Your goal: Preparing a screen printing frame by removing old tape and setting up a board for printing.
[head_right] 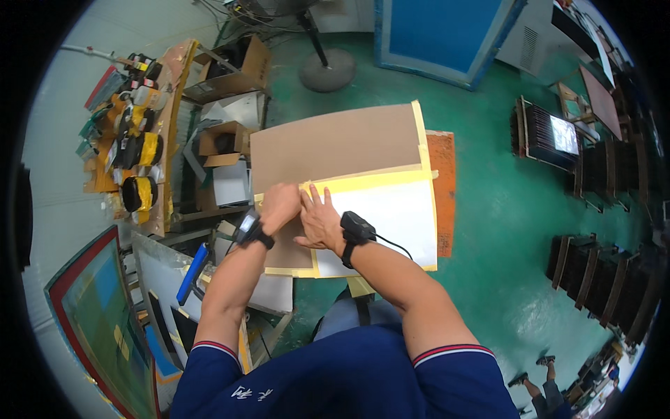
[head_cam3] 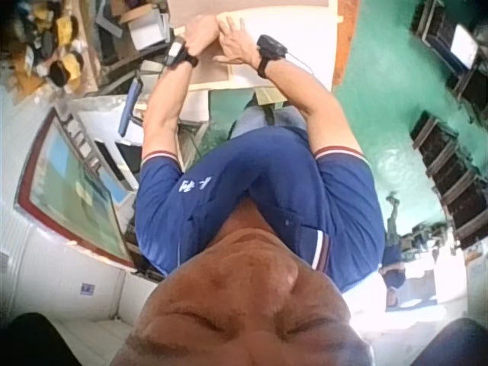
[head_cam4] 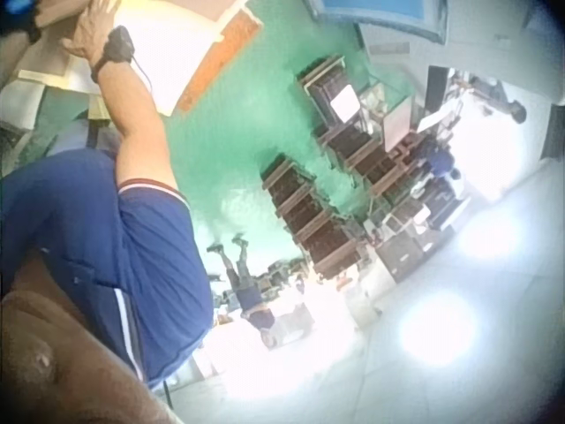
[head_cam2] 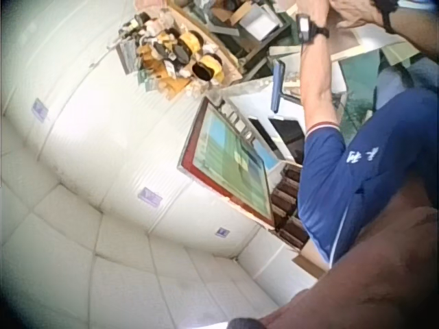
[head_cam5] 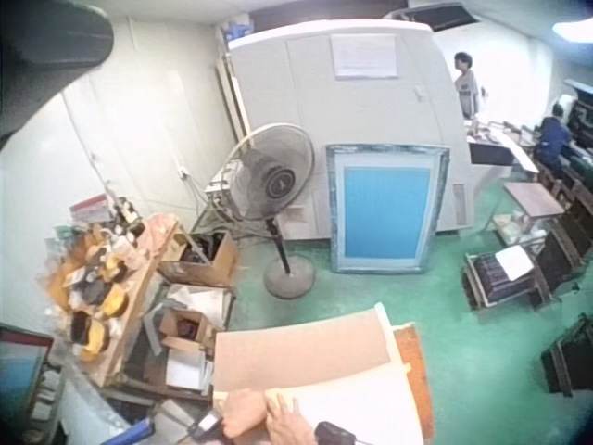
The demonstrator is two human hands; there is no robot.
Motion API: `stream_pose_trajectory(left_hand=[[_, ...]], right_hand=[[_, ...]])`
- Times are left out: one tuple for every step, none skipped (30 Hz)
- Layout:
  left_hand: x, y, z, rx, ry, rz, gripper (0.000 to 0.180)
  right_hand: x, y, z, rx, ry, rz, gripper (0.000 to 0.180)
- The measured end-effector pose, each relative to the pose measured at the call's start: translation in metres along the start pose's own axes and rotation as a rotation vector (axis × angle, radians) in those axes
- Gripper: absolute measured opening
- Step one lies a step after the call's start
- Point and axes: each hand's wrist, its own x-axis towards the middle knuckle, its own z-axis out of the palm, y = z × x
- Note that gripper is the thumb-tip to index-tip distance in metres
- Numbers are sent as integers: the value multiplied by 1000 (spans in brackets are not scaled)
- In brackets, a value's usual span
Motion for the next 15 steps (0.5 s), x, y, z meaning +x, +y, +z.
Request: stream_pose_trajectory(left_hand=[[-6, 4, -3, -77, 32, -39, 19], [-14, 10, -13, -143, 89, 11, 16], [-19, 9, -8, -150, 86, 21, 16], [-24, 6, -1, -238, 183, 111, 15], [-26, 8, 0, -324, 288, 199, 13], [-31, 13, -2, -313, 308, 223, 11], [-31, 15, 1, -319, 315, 231, 11], [-34, 13, 6, -352, 373, 276, 14], [-37, 9, 11, -386, 429, 322, 18], [-40, 4, 16, -371, 374, 315, 24], [-43, 2, 20, -375, 379, 315, 24], [-43, 2, 23, -329, 353, 326, 22], [-46, 1, 25, -278, 322, 331, 20], [-48, -1, 27, -277, 323, 329, 20], [-49, -1, 29, -264, 349, 331, 22]], right_hand=[[-2, 2, -3, -53, -35, -10, 96], [-3, 5, -1, -61, -9, -14, 94], [-5, 8, 5, -62, -14, -3, 94], [-8, 12, 13, -17, 51, -27, 93], [-9, 18, 15, 22, 121, -56, 93], [-11, 22, 15, 94, 148, -66, 87], [-16, 30, 18, 84, 149, -59, 87], [-23, 39, 25, 197, 254, -67, 83], [-34, 49, 27, 311, 356, -74, 80], [-51, 63, 27, 303, 456, -39, 72], [-71, 83, 22, 372, 456, 37, 75], [-94, 107, 33, 313, 513, 143, 79], [-114, 128, 42, 227, 547, 225, 82], [-132, 143, 41, 210, 523, 324, 81], [-147, 152, 35, 233, 508, 312, 77]])
